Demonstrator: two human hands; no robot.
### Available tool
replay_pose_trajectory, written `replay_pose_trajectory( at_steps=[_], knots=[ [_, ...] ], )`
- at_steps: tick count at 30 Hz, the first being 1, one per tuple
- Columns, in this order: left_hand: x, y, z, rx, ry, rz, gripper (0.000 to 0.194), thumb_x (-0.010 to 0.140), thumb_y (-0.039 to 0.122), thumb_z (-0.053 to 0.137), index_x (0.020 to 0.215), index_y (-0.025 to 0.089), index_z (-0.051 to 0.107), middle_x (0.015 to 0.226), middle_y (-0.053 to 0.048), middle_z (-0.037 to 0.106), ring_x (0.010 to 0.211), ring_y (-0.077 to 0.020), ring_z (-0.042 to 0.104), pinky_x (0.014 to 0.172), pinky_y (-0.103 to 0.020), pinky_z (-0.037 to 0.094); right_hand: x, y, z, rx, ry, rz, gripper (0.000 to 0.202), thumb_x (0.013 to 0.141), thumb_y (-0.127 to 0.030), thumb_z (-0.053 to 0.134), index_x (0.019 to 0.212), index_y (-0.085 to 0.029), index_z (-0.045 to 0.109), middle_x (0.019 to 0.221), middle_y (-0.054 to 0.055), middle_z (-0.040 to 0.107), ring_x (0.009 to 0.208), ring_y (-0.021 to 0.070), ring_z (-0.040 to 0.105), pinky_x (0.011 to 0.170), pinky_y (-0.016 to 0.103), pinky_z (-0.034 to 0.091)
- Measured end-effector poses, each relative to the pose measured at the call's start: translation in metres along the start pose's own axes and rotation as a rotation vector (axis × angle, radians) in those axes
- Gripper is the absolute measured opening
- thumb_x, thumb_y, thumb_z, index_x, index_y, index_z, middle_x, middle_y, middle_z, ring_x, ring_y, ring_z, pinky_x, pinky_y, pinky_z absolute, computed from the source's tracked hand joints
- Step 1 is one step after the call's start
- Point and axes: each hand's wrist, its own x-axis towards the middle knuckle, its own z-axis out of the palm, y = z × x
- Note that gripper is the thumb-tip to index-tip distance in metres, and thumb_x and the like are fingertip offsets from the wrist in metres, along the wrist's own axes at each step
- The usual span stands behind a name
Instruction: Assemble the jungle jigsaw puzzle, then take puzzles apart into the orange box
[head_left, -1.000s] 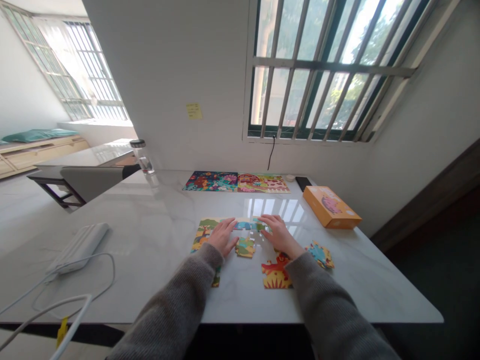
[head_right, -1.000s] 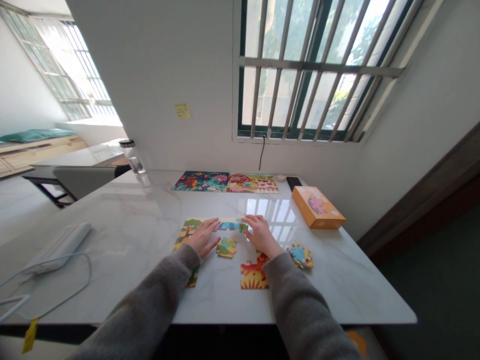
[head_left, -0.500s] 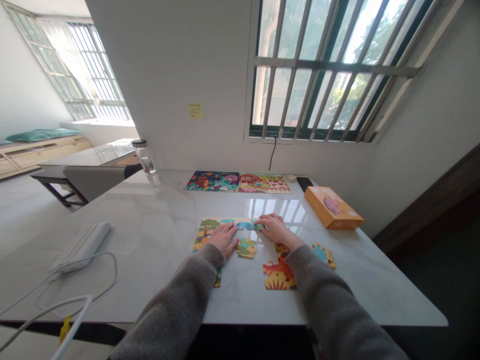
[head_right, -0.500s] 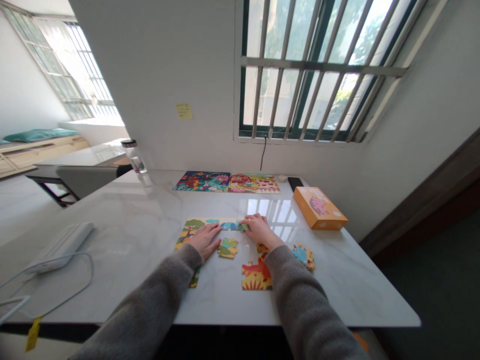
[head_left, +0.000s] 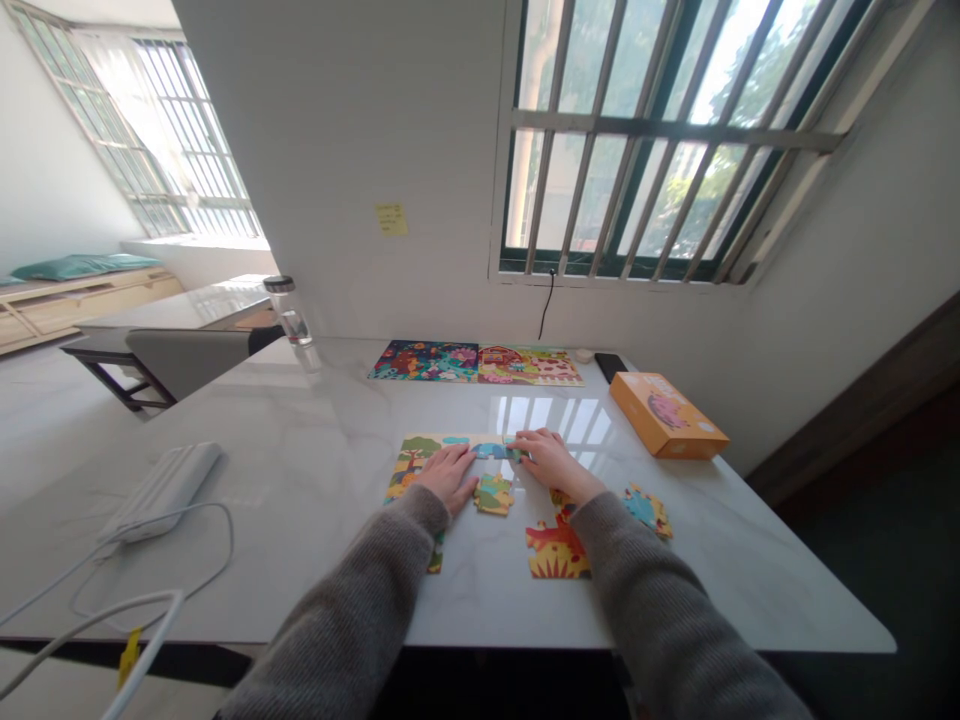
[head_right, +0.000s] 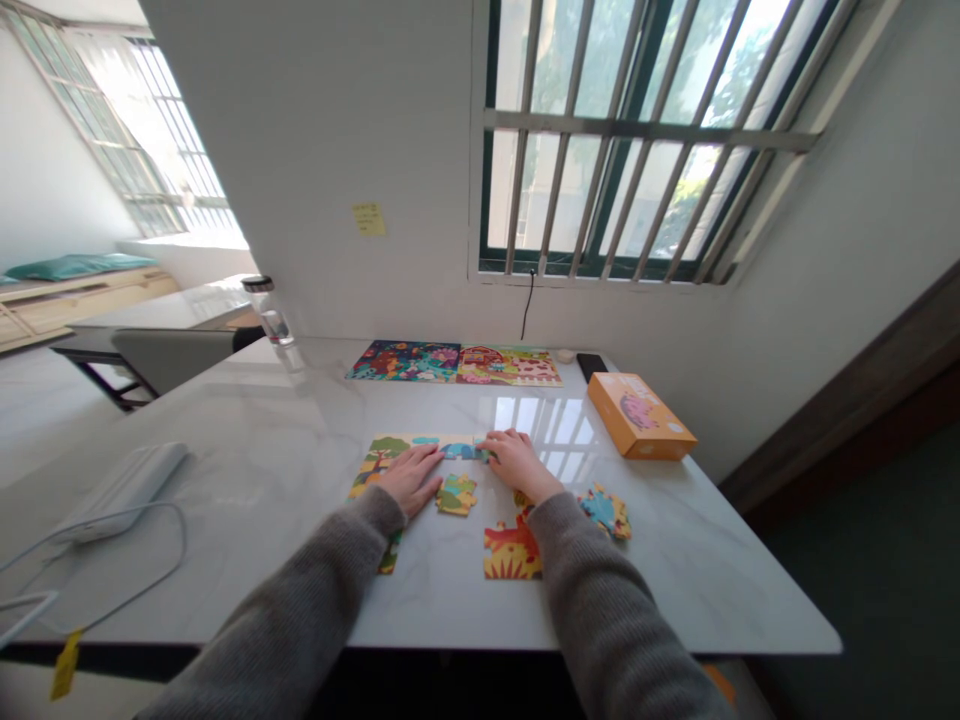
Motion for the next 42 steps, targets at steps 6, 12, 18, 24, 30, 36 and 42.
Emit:
replay_pose_trajectory(
  at_steps=[6,12,18,24,30,36,42],
  knots=[
    [0.0,0.001,-0.001,-0.003,-0.014,-0.004,0.047,0.093,0.038,0.051,0.137,0.021,0.053,0.147,-0.011,0.049,0.137,-0.0292,0.042,0.117,-0.048,0.032,-0.004,-0.004,-0.001,-0.046,-0.014,-0.04,0.041,0.091,-0.015,0.053,0.127,-0.03,0.066,0.136,0.004,0.061,0.118,0.025,0.053,0.103,0.04,0.039],
    [0.0,0.002,-0.003,0.018,-0.017,0.004,0.047,0.093,0.039,0.051,0.137,0.021,0.053,0.147,-0.011,0.05,0.137,-0.0299,0.043,0.116,-0.048,0.033,-0.004,-0.005,0.001,-0.07,0.019,-0.089,0.043,0.091,-0.01,0.049,0.128,-0.027,0.066,0.135,0.005,0.063,0.117,0.0234,0.056,0.103,0.038,0.042],
    [0.0,0.004,-0.006,0.035,-0.016,0.006,0.045,0.094,0.039,0.05,0.135,0.022,0.054,0.146,-0.011,0.051,0.135,-0.0297,0.044,0.115,-0.048,0.035,-0.009,-0.016,0.002,-0.15,0.032,-0.083,0.039,0.093,-0.013,0.049,0.126,-0.026,0.064,0.133,0.007,0.063,0.115,0.0268,0.057,0.098,0.04,0.045],
    [0.005,0.012,-0.007,0.072,0.011,0.066,0.038,0.094,0.037,0.05,0.128,0.022,0.059,0.142,-0.009,0.055,0.13,-0.0287,0.048,0.111,-0.047,0.037,-0.017,-0.023,0.01,-0.166,0.03,-0.099,0.046,0.089,-0.006,0.049,0.131,-0.022,0.058,0.137,0.011,0.058,0.121,0.0278,0.052,0.102,0.039,0.042],
    [0.024,0.033,-0.009,0.05,-0.041,0.135,0.036,0.096,0.04,0.049,0.127,0.025,0.06,0.137,-0.01,0.058,0.125,-0.0315,0.051,0.105,-0.052,0.041,-0.016,-0.008,0.011,-0.038,0.088,-0.028,0.06,0.085,0.001,0.039,0.142,-0.016,0.048,0.143,0.01,0.054,0.129,0.0236,0.045,0.109,0.038,0.037],
    [0.038,0.044,0.0,-0.009,-0.016,0.119,0.035,0.097,0.037,0.048,0.128,0.026,0.058,0.141,-0.009,0.054,0.129,-0.0305,0.047,0.105,-0.052,0.041,-0.018,0.007,0.0,-0.03,0.23,0.214,0.06,0.083,0.002,0.037,0.14,-0.013,0.05,0.13,0.014,0.06,0.121,0.0264,0.047,0.1,0.037,0.04],
    [0.037,0.036,0.011,-0.041,-0.001,0.126,0.033,0.095,0.038,0.05,0.125,0.029,0.061,0.14,-0.005,0.056,0.129,-0.0291,0.047,0.108,-0.05,0.037,-0.018,0.01,0.008,-0.153,0.181,0.234,0.047,0.089,-0.005,0.041,0.129,-0.022,0.059,0.118,0.012,0.062,0.109,0.0268,0.05,0.089,0.035,0.04]
  ],
)
